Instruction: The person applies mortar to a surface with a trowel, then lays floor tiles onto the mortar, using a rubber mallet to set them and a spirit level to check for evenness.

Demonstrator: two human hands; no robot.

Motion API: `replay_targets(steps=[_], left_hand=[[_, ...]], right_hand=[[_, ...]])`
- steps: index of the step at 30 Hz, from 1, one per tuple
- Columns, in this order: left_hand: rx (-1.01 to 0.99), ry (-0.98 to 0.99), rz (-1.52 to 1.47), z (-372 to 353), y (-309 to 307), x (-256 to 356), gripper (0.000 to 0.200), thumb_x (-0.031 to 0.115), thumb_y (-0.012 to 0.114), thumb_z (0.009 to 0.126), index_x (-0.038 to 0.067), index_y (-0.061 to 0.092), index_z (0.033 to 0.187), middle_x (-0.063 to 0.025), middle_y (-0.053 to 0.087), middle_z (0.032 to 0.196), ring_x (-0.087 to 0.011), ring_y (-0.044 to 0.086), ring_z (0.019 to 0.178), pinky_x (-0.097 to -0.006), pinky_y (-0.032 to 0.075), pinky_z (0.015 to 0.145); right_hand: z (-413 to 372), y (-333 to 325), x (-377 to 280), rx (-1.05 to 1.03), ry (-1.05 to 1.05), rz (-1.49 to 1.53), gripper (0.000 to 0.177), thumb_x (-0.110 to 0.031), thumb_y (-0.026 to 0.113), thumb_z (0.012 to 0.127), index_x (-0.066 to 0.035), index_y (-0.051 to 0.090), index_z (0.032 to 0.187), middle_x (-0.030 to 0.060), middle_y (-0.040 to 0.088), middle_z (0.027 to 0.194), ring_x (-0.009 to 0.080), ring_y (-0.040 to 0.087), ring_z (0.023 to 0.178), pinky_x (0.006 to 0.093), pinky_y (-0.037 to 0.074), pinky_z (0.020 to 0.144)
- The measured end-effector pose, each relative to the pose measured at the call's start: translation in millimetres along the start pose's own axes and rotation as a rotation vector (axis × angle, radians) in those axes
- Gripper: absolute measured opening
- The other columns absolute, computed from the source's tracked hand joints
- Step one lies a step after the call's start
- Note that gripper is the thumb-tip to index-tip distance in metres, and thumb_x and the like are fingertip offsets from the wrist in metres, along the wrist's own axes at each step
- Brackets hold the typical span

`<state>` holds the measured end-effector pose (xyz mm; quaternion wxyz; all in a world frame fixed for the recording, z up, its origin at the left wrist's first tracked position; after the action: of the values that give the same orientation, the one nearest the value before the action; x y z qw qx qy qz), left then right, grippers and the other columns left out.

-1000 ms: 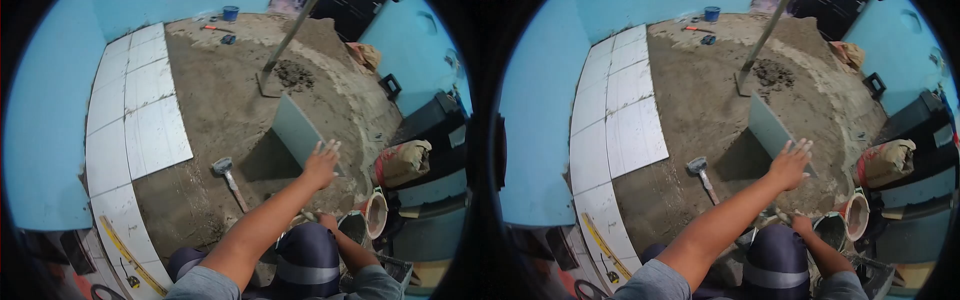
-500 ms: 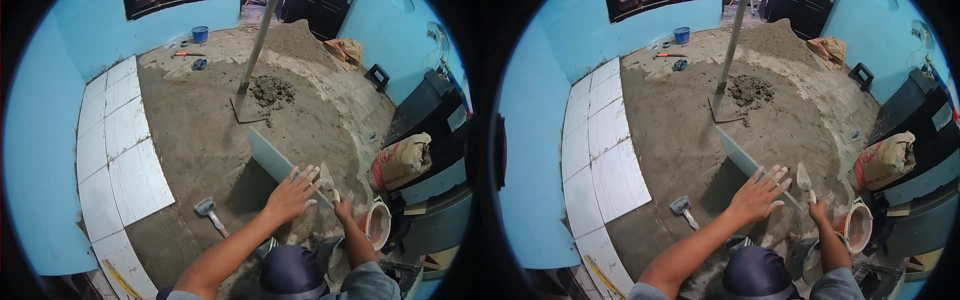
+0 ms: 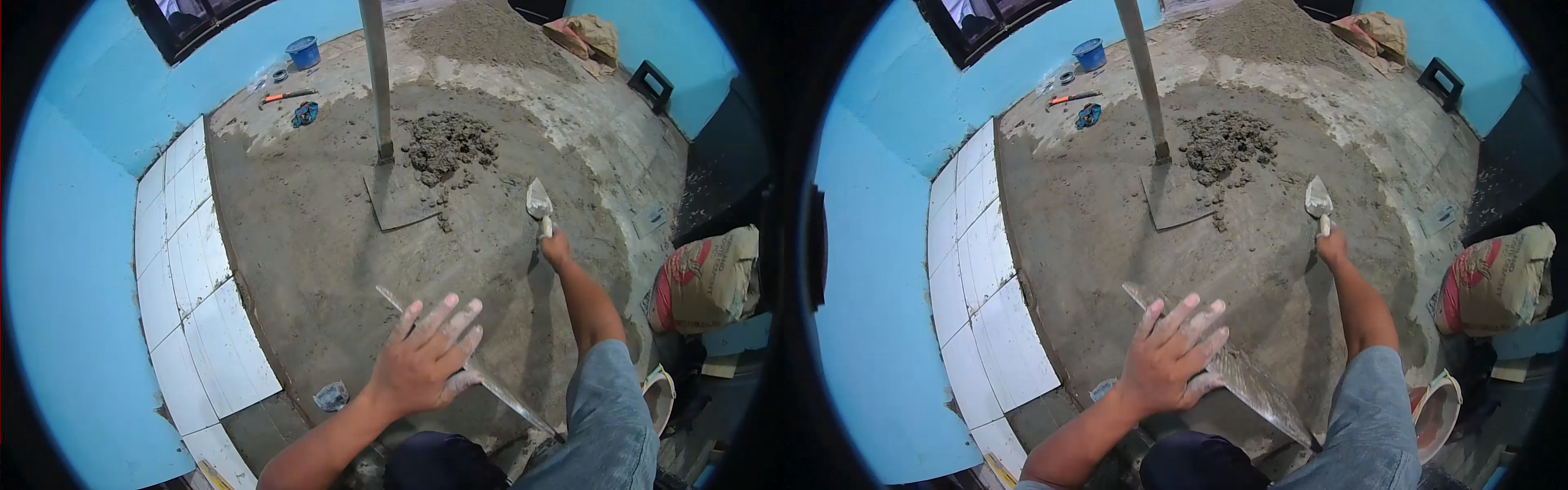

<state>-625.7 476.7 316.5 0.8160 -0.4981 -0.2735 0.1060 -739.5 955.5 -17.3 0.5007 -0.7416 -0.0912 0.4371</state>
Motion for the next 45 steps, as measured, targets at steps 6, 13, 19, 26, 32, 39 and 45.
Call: replay_targets(steps=[6, 13, 19, 26, 32, 39, 45], left_hand=[[-0.035, -0.029, 0.027, 12, 5, -2, 0.048, 0.057, 0.06, 0.098, 0.021, 0.075, 0.125, -0.0017, 0.06, 0.153, -0.0255, 0.044, 0.151, -0.0517, 0.01, 0.131], [-0.064, -0.05, -0.057, 15, 6, -5, 0.047, 0.055, 0.059, 0.099, 0.02, 0.075, 0.125, -0.001, 0.059, 0.155, -0.025, 0.043, 0.152, -0.0524, 0.008, 0.131], [0.001, -0.029, -0.08, 8, 1, -6, 0.045, 0.053, 0.058, 0.1, 0.019, 0.075, 0.125, -0.002, 0.056, 0.158, -0.0252, 0.042, 0.152, -0.0525, 0.009, 0.13], [0.06, -0.053, -0.199, -10, -11, -8, 0.044, 0.049, 0.058, 0.101, 0.013, 0.073, 0.122, -0.0077, 0.049, 0.162, -0.0262, 0.041, 0.153, -0.0544, 0.025, 0.126], [0.243, -0.016, -0.223, -36, -26, -5, 0.047, 0.047, 0.063, 0.1, 0.011, 0.071, 0.128, -0.0134, 0.048, 0.161, -0.0305, 0.033, 0.157, -0.055, 0.025, 0.127], [0.515, -0.181, -0.278, -65, -10, 4, 0.051, 0.04, 0.07, 0.095, 0.009, 0.067, 0.135, -0.0222, 0.043, 0.161, -0.0396, 0.026, 0.159, -0.0552, 0.028, 0.126], [0.808, -0.345, -0.495, -107, -2, 13, 0.042, 0.028, 0.074, 0.091, 0.002, 0.066, 0.124, -0.0274, 0.051, 0.147, -0.0446, 0.042, 0.146, -0.0517, 0.044, 0.113]], right_hand=[[91, 34, -70, 0.053, 0.022, -0.121, 0.045, -0.02, 0.061, 0.089, -0.006, 0.067, 0.131, 0.0251, 0.071, 0.126, 0.0444, 0.065, 0.122, 0.05, 0.052, 0.102], [121, 121, -147, -0.194, 0.085, 0.254, 0.049, -0.018, 0.067, 0.087, -0.007, 0.069, 0.135, 0.0186, 0.074, 0.123, 0.0358, 0.07, 0.116, 0.0445, 0.053, 0.098], [70, 87, -113, -0.139, 0.062, 0.522, 0.057, -0.007, 0.07, 0.085, -0.007, 0.065, 0.142, 0.0093, 0.073, 0.117, 0.0224, 0.067, 0.103, 0.0371, 0.051, 0.089], [-36, -48, -93, -0.242, 0.06, 0.393, 0.061, -0.007, 0.065, 0.09, -0.013, 0.06, 0.15, 0.0011, 0.067, 0.102, 0.0104, 0.059, 0.083, 0.0278, 0.047, 0.07], [-135, -167, -156, -0.259, -0.125, 0.387, 0.063, -0.016, 0.072, 0.09, -0.009, 0.058, 0.151, 0.0044, 0.069, 0.114, 0.0143, 0.061, 0.091, 0.0274, 0.048, 0.079], [-299, -214, -328, -0.49, -0.453, 0.397, 0.064, -0.013, 0.061, 0.094, 0.001, 0.05, 0.156, 0.0044, 0.067, 0.117, 0.0089, 0.057, 0.089, 0.0214, 0.045, 0.078], [-458, -111, -439, -0.895, -0.5, 0.397, 0.075, -0.016, 0.067, 0.087, 0.005, 0.046, 0.155, 0.0108, 0.065, 0.119, 0.0143, 0.061, 0.092, 0.0273, 0.051, 0.084]])
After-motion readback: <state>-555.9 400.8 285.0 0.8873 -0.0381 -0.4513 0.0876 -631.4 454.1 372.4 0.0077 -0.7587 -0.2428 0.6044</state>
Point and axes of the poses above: each hand's wrist, its own z-axis towards the middle knuckle, its own y-axis out of the palm, x = y × z, the point moved 10 cm from there along z, towards the middle knuckle
